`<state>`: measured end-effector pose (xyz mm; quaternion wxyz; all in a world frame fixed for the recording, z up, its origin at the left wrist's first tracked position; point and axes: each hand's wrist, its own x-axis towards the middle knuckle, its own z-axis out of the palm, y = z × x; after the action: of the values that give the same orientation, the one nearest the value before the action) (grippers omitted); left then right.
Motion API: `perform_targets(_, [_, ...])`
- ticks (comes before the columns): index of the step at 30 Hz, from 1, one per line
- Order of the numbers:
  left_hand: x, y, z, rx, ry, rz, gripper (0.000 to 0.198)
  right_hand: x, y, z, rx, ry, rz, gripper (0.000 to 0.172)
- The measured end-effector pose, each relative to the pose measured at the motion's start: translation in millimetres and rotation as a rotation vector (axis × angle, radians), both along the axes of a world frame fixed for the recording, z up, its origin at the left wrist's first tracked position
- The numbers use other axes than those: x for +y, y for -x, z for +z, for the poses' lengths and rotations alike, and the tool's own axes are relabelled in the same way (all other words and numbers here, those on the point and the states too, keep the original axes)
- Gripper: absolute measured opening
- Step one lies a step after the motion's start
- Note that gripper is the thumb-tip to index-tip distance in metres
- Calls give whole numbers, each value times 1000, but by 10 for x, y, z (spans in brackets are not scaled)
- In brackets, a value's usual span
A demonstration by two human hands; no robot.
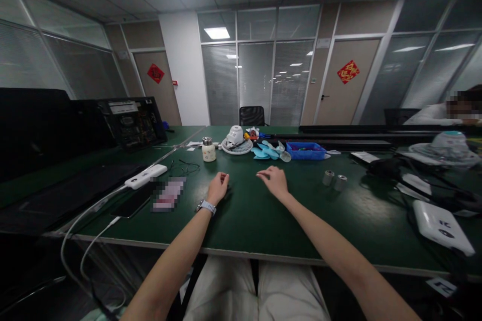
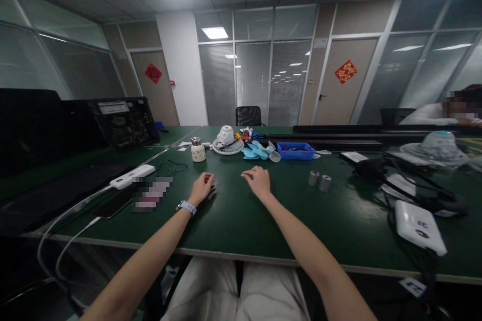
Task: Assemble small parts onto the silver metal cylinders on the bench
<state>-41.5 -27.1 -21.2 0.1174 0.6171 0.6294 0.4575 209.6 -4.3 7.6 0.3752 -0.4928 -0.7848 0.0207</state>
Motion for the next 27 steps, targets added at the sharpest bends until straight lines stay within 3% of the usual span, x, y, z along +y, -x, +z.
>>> perform_targets(3, [6, -10, -4, 12, -14, 19, 27, -8, -934, 94, 18, -218, -356, 31])
perform_targets(6, [4, -15, -2, 17, -12, 23, 26, -59, -1741, 52, 104, -332, -769, 34])
perform_targets(9, [-12, -17, 7, 17, 8, 28, 25, -132, -2185, -100, 109, -229, -888, 30])
perform_targets(14, [-37, -20, 14, 18, 15, 45, 25, -144, -2300, -257, 176, -106, -897, 30])
perform_targets(21, [-52, -15, 6, 46, 3, 46, 24, -77, -2250, -223, 248, -157, -887, 31])
perform_targets(27, [-25, -1, -20, 65, 12, 55, 25, -65, -2299, -214, 283, -26, -907, 35])
